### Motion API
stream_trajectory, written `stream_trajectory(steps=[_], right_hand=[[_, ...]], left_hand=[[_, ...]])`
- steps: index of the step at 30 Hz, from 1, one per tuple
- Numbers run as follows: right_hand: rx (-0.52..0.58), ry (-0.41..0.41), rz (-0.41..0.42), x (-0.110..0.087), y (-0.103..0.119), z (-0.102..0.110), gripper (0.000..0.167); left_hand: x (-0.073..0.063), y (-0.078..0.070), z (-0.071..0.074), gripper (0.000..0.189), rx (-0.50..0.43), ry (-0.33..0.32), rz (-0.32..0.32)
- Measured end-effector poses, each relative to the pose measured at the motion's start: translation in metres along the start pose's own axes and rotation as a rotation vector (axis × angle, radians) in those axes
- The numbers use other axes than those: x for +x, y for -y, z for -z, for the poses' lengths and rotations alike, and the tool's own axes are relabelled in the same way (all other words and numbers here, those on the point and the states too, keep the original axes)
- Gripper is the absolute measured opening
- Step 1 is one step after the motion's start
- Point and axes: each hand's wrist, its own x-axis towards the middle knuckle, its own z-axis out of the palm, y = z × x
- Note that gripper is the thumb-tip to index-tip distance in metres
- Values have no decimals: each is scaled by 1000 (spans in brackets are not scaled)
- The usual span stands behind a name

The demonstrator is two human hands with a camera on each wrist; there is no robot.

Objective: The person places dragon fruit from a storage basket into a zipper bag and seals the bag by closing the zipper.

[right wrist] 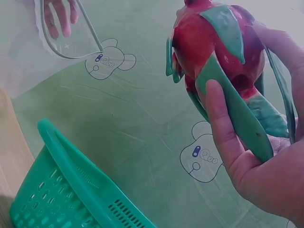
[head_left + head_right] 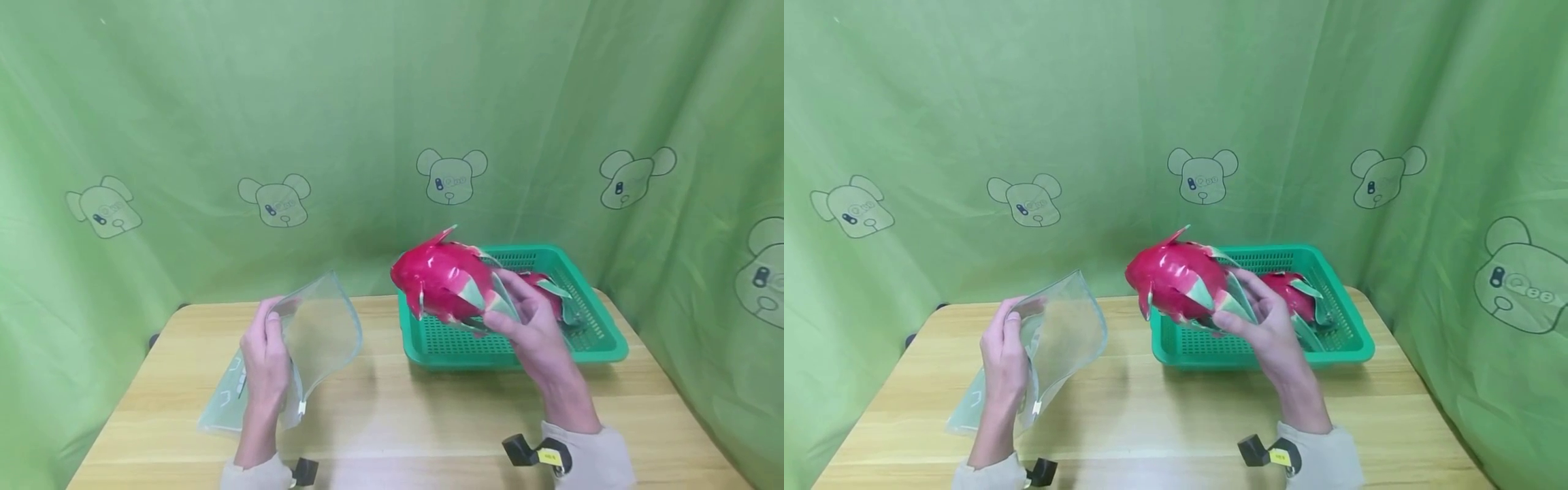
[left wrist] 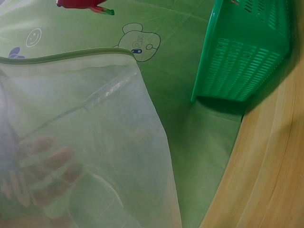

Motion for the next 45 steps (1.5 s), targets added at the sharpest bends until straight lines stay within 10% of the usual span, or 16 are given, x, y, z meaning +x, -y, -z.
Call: stream_trajectory(steps=[45], right_hand=[[-363,-25,-126,-2,-6,-26,65]], left_hand=[[-5,-1,-9,35,11,66,-13]])
